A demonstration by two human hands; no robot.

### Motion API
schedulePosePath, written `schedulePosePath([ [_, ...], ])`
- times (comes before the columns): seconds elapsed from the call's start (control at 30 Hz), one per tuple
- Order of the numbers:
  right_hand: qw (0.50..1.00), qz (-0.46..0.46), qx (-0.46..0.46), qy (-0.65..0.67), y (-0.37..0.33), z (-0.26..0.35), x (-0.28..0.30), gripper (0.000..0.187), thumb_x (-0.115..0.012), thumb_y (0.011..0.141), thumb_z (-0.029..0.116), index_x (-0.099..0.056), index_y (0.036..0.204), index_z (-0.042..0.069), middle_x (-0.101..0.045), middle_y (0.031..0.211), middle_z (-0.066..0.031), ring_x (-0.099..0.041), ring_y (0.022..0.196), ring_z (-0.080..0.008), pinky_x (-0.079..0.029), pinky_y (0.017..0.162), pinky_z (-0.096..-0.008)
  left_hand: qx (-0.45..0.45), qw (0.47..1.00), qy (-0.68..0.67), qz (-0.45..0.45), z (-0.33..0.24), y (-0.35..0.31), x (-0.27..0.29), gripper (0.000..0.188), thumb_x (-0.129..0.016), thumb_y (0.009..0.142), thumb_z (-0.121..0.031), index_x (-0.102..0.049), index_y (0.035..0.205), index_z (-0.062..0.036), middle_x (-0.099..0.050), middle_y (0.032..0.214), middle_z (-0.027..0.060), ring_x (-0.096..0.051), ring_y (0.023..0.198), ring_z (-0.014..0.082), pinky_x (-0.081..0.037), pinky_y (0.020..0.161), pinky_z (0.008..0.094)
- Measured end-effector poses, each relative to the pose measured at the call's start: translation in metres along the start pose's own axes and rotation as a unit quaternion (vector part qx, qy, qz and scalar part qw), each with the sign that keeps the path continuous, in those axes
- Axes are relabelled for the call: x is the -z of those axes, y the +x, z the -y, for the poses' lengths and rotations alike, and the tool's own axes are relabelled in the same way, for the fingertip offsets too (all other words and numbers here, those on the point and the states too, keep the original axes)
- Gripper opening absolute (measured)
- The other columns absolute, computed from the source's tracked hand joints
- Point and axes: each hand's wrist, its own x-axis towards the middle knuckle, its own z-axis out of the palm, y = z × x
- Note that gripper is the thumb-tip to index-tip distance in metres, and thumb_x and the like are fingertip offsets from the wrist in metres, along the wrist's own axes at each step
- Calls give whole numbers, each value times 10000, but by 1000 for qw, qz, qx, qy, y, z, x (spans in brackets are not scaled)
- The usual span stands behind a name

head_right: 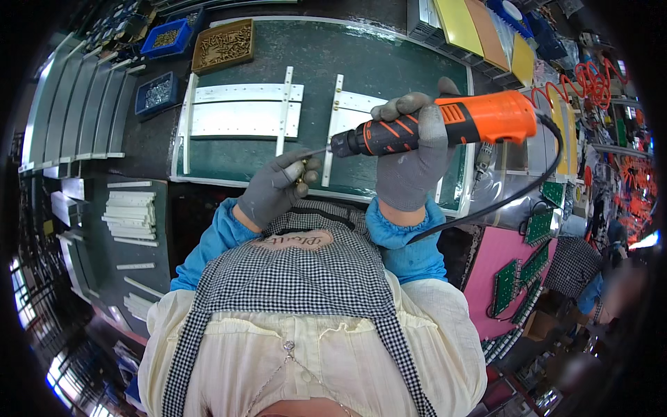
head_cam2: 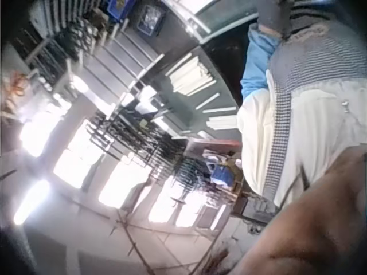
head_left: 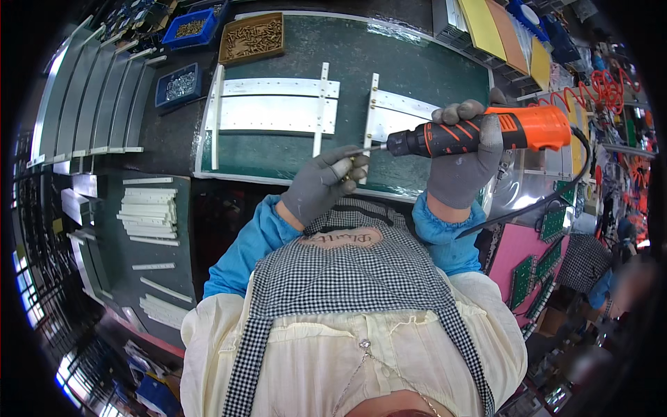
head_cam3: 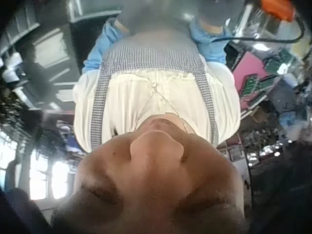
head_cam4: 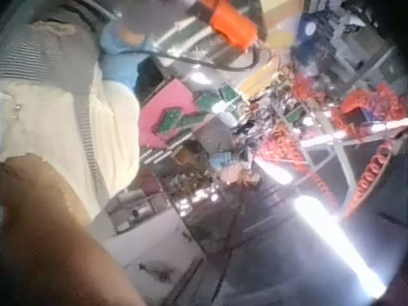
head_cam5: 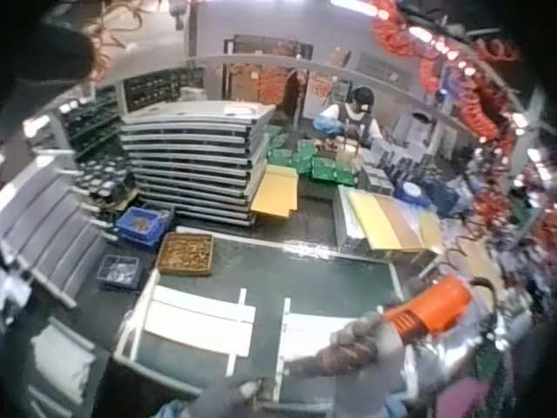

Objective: The person assembles metal frame components by joining metal strips and metal plates with screws. The screws are driven into place using an electric screwdriver.

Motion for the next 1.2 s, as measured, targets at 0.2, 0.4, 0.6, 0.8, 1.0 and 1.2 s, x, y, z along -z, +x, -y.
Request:
schedulePosePath([
  [0.2,999,-28,18,-9,-17,-36,-58,462,-603,946,232,-443,1339,49,-644,940,-114,-619,829,-214,-514,811,-439,14,998,-23,57,-54,-19,53,395,-522,1009,-131,-474,1374,13,-579,1125,111,-561,883,120,-514,701,204],
  [0.4,997,-48,25,-56,-35,-51,-102,342,-610,935,249,-533,1184,27,-637,929,-100,-620,831,-213,-523,805,-423,36,993,-60,93,-91,-37,81,346,-501,1022,-151,-501,1332,3,-573,1083,77,-532,853,104,-486,687,197],
  [0.6,993,-58,51,-90,-45,-64,-119,397,-599,926,180,-445,1264,38,-644,901,-107,-645,806,-220,-550,783,-437,42,997,56,36,-102,-38,81,369,-517,1019,-178,-489,1333,12,-572,1066,71,-518,836,99,-467,667,190],
  [0.8,996,-84,37,-18,-32,-64,-115,507,-611,919,149,-366,1352,55,-647,896,-109,-655,795,-222,-561,775,-438,74,993,-30,88,-106,-35,89,400,-535,1020,-275,-507,1295,14,-559,948,33,-468,742,65,-416,583,164],
  [1.0,995,-88,-6,-37,0,-62,-83,418,-631,936,243,-445,1281,100,-647,910,-90,-630,822,-212,-529,812,-446,69,998,0,13,-92,-17,63,517,-524,1014,-407,-496,1304,20,-556,892,20,-441,678,49,-400,542,154],
  [1.2,991,-51,93,-87,61,-62,-60,472,-646,888,182,-424,1288,65,-643,891,-104,-630,800,-223,-542,800,-457,61,915,329,-227,-62,10,98,465,-546,1010,-376,-604,1214,37,-604,859,29,-476,686,71,-452,593,218],
])
